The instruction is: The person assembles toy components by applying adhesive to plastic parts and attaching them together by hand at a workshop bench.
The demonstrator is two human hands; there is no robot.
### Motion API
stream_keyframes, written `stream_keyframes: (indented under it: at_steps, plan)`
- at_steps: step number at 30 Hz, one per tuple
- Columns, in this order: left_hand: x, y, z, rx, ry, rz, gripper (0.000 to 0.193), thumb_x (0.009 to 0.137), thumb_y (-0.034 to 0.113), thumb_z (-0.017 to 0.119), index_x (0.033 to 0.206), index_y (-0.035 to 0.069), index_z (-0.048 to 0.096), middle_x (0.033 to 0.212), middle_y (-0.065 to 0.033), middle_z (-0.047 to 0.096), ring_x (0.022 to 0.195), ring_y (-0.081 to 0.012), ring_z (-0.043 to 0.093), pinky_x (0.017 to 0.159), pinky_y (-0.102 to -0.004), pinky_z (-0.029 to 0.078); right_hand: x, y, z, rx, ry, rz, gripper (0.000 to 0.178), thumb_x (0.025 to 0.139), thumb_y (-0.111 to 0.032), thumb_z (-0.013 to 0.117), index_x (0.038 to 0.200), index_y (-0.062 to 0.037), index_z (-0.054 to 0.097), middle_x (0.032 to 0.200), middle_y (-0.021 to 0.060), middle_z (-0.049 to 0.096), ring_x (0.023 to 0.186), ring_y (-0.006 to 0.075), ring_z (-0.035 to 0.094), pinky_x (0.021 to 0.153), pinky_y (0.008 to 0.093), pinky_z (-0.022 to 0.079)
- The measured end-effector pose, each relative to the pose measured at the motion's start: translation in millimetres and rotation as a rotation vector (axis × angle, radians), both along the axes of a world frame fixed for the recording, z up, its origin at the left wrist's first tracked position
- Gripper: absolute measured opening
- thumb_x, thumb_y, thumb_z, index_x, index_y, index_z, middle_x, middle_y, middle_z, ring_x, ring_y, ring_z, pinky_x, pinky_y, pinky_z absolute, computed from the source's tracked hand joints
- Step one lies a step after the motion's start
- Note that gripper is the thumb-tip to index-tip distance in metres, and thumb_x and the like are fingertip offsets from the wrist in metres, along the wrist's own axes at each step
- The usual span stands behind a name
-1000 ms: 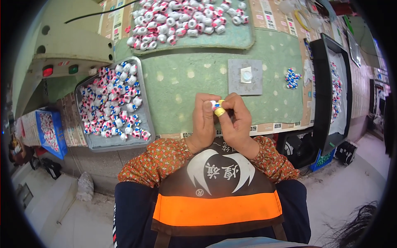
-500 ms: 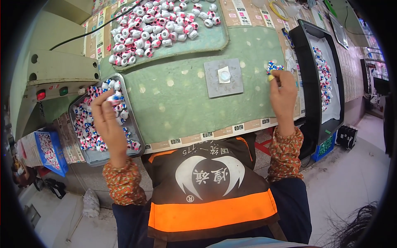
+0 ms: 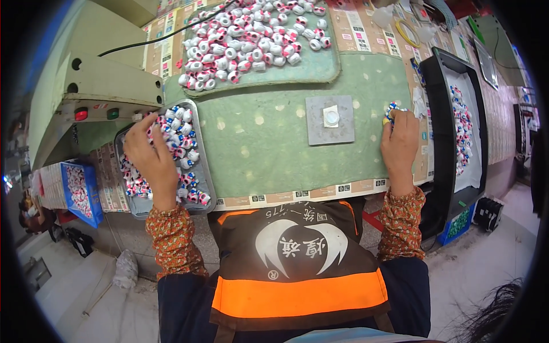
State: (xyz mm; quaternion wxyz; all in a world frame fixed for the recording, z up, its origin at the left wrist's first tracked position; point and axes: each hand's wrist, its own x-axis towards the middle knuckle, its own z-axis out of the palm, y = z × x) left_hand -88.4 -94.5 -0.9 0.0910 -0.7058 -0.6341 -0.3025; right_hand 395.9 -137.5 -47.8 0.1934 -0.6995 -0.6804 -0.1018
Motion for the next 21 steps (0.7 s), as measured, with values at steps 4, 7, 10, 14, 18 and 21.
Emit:
stream_keyframes:
  at_steps: [4, 7, 10, 14, 18, 21]
  plan:
    - [54.4, 30.7, 21.9, -0.067, -0.111, -0.24, 0.019, 0.105, 0.015, 0.057, 0.115, 0.006, 0.071, 0.112, -0.0097, 0.068, 0.107, -0.0286, 0.06, 0.098, -0.04, 0.043, -1.3, 4.2, 0.5, -0.039, -0.083, 0.071, 0.027, 0.081, 0.002, 0.064, 0.108, -0.0023, 0.06, 0.101, 0.0163, 0.058, 0.096, 0.0368, 0.057, 0.085, 0.0481, 0.048]
    - [101.7, 57.8, 27.9, -0.133, -0.126, -0.387, 0.015, 0.102, 0.015, 0.061, 0.111, 0.009, 0.071, 0.108, -0.0098, 0.068, 0.106, -0.0298, 0.06, 0.096, -0.0406, 0.044, -2.5, 6.9, 5.4, -0.131, -0.078, 0.084, 0.032, 0.082, 0.003, 0.065, 0.112, -0.002, 0.059, 0.105, 0.0174, 0.057, 0.1, 0.0385, 0.056, 0.087, 0.048, 0.047]
    - [137.3, 89.2, 13.8, -0.113, -0.074, -0.421, 0.012, 0.1, 0.016, 0.064, 0.107, 0.01, 0.071, 0.103, -0.0095, 0.066, 0.102, -0.0314, 0.059, 0.091, -0.0428, 0.046, -10.6, 9.4, 17.8, -0.113, -0.066, 0.161, 0.026, 0.078, 0.004, 0.063, 0.103, -0.0022, 0.057, 0.1, 0.0176, 0.055, 0.095, 0.0377, 0.056, 0.083, 0.048, 0.048]
    - [175.5, 120.9, -7.3, -0.119, 0.044, -0.458, 0.012, 0.097, 0.02, 0.066, 0.105, 0.011, 0.07, 0.099, -0.0102, 0.065, 0.1, -0.0324, 0.06, 0.086, -0.0458, 0.048, -13.1, 2.9, 19.2, -0.152, -0.031, 0.217, 0.029, 0.079, 0.004, 0.064, 0.106, -0.0016, 0.058, 0.101, 0.0179, 0.055, 0.095, 0.0378, 0.056, 0.084, 0.0477, 0.048]
    - [187.0, 136.9, -22.7, -0.091, 0.211, -0.468, 0.019, 0.09, 0.023, 0.071, 0.103, 0.01, 0.068, 0.103, -0.0107, 0.064, 0.103, -0.0313, 0.059, 0.084, -0.047, 0.048, -10.6, 1.5, 26.8, -0.23, 0.155, 0.287, 0.03, 0.081, 0.006, 0.066, 0.11, -0.0009, 0.062, 0.101, 0.0178, 0.056, 0.097, 0.0383, 0.058, 0.084, 0.0467, 0.048]
    - [187.1, 138.7, -27.6, -0.1, 0.22, -0.484, 0.022, 0.089, 0.024, 0.073, 0.104, 0.009, 0.067, 0.105, -0.0104, 0.062, 0.104, -0.0305, 0.059, 0.085, -0.046, 0.048, -6.1, 0.8, 24.3, -0.251, 0.286, 0.306, 0.03, 0.082, 0.008, 0.067, 0.11, -0.0003, 0.063, 0.1, 0.0172, 0.058, 0.095, 0.0376, 0.06, 0.083, 0.0454, 0.048]
